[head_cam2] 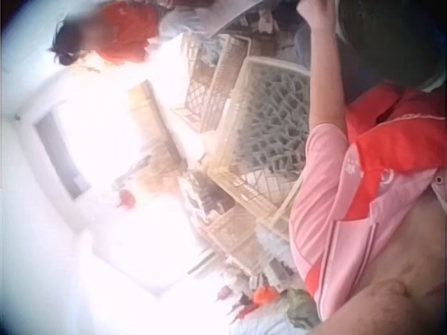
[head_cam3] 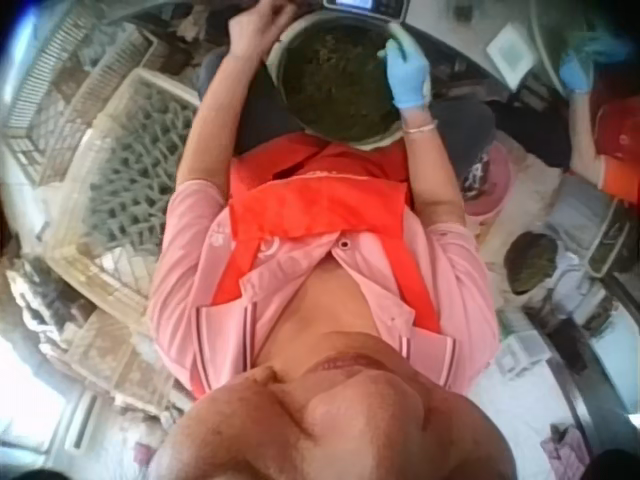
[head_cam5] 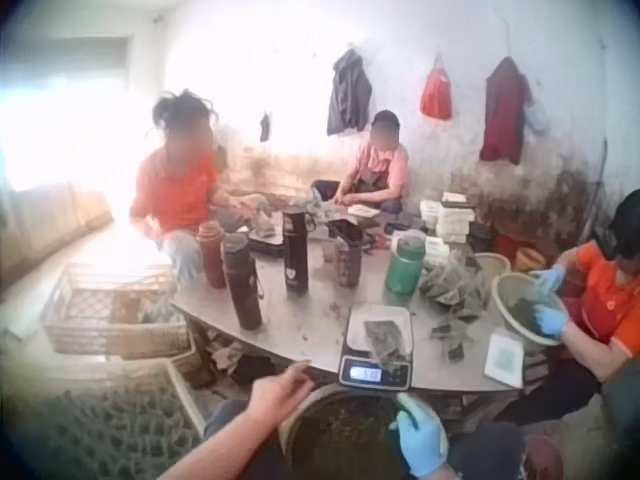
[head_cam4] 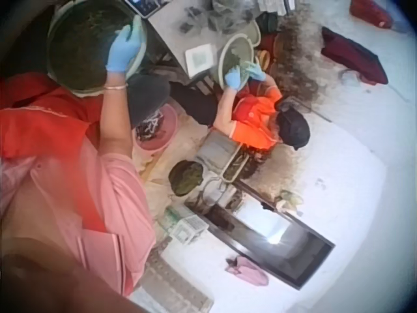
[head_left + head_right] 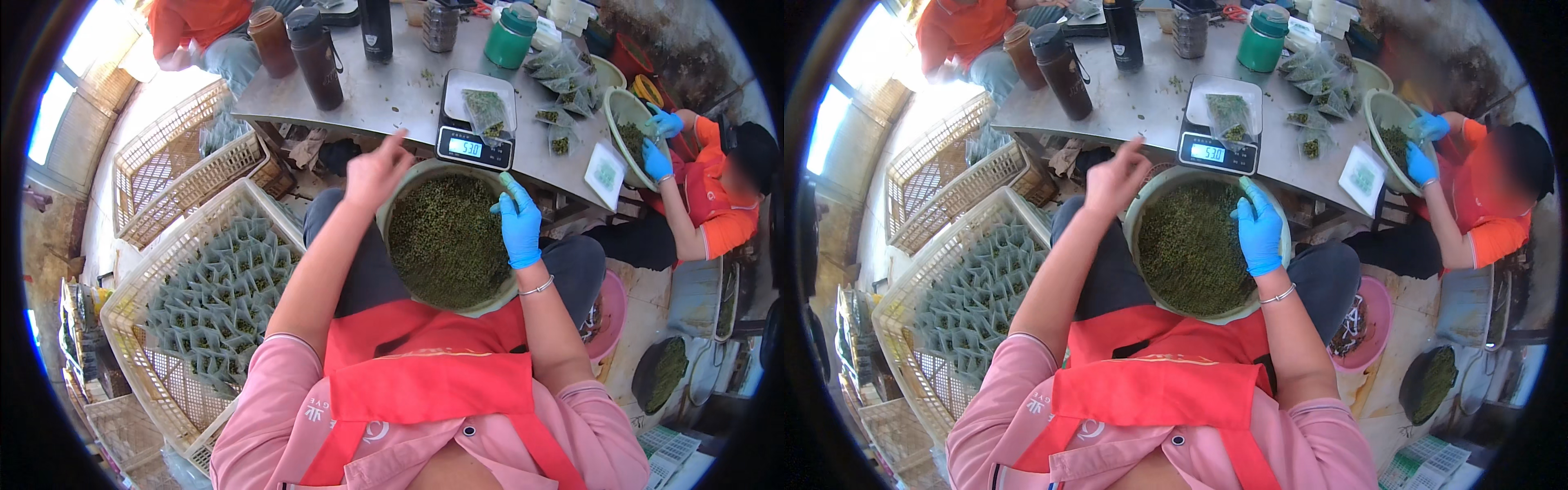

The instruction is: The person scoops green tea leaves from a bowl into small plastic bags, weighs each bag on a digital scale, and places the filled bags into a crate. The process is repeated continuously with other workers visible in the background performing similar tasks.

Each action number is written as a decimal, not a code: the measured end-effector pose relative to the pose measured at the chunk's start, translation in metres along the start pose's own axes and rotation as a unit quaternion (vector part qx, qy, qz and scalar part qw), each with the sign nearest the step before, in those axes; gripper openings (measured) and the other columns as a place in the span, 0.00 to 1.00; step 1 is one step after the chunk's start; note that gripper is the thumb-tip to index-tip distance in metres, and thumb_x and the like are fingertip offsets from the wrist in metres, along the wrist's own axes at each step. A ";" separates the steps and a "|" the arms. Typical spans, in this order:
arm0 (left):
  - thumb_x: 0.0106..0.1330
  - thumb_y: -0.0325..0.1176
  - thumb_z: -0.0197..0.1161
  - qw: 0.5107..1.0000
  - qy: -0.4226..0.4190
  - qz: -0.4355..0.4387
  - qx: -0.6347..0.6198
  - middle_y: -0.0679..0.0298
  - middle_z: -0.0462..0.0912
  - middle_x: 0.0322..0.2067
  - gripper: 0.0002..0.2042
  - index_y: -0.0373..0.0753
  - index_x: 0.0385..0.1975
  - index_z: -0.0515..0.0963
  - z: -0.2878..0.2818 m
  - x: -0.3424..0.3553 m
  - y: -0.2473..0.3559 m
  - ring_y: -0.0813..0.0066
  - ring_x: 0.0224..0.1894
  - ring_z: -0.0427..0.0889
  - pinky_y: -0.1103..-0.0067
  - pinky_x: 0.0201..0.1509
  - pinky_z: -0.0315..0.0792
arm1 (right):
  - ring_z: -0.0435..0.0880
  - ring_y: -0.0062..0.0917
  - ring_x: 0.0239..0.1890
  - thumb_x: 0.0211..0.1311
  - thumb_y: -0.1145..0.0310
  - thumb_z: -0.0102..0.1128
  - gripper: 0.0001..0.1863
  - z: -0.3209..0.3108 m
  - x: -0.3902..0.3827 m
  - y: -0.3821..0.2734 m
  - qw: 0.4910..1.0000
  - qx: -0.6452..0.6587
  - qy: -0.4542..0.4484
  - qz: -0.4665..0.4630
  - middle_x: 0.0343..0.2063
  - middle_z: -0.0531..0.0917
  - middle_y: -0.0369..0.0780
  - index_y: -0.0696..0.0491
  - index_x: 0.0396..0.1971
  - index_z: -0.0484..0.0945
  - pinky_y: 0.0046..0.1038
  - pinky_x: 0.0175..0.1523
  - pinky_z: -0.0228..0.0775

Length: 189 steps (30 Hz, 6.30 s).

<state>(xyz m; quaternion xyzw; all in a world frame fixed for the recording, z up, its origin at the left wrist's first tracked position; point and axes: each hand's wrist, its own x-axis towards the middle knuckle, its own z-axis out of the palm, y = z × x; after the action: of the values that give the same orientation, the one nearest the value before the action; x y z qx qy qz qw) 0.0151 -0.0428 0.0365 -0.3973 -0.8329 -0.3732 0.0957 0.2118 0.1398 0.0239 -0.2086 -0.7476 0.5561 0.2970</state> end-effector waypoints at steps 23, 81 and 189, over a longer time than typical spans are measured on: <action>0.49 0.43 0.67 0.985 -0.038 -0.156 0.061 0.58 0.82 0.28 0.26 0.43 0.47 0.69 0.029 0.020 0.006 0.58 0.29 0.81 0.67 0.31 0.72 | 0.80 0.40 0.30 0.51 0.70 0.56 0.09 0.092 0.081 -0.083 0.837 -0.414 -0.178 -0.312 0.40 0.78 0.44 0.52 0.35 0.77 0.37 0.34 0.73; 0.63 0.57 0.44 0.684 0.269 -0.617 0.282 0.49 0.81 0.30 0.29 0.34 0.48 0.71 -0.402 -0.437 -0.019 0.54 0.34 0.82 0.65 0.44 0.71 | 0.76 0.25 0.49 0.61 0.77 0.49 0.13 0.034 0.002 0.018 0.960 -0.092 -0.207 -0.163 0.45 0.80 0.42 0.60 0.44 0.77 0.25 0.56 0.65; 0.59 0.38 0.58 0.987 -0.033 -0.129 -0.089 0.62 0.83 0.26 0.08 0.44 0.34 0.78 0.023 -0.003 0.000 0.64 0.30 0.82 0.73 0.35 0.74 | 0.80 0.38 0.36 0.51 0.63 0.60 0.12 0.039 -0.077 0.092 0.834 -0.469 -0.291 0.004 0.32 0.81 0.43 0.48 0.36 0.79 0.37 0.42 0.72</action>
<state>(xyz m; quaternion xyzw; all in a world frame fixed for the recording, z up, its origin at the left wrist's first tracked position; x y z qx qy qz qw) 0.0199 -0.0282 0.0188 -0.3055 -0.8435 -0.4414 -0.0167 0.2402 0.0896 -0.0883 -0.1541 -0.9698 0.1753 -0.0700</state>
